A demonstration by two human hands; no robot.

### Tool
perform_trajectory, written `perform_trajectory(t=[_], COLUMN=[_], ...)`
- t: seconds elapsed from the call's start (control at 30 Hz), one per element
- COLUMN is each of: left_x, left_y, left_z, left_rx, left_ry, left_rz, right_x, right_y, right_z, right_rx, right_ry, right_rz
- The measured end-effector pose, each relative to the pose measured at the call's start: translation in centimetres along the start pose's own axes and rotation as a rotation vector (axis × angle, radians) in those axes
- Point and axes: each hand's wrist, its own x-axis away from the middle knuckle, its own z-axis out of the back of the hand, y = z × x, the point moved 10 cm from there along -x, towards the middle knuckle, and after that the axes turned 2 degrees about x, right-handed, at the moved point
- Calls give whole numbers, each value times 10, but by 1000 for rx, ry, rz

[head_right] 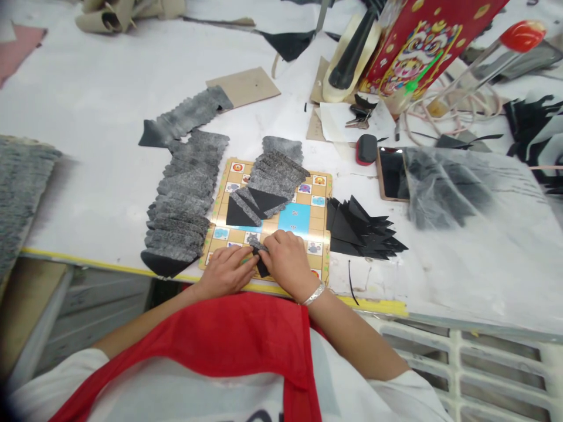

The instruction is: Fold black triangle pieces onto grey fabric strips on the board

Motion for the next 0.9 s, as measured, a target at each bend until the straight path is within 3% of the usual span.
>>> perform_trajectory(t=[0.27, 0.43, 0.63, 0.9], left_x=[3, 2, 0, -4], left_y=[-4, -9, -15, -7], left_z=[-4, -2, -4, 0], left_rx=[37, 102, 126, 44], left_ry=[-9, -8, -33, 2], left_rz=[8, 42, 83, 15], right_x=[12, 20, 27, 26], right_y=[3, 1, -10, -9], right_z=[-3, -6, -9, -3], right_rx=[-152, -141, -93, -107], right_ry=[75, 164, 170, 215], right_rz=[105, 210, 313, 241])
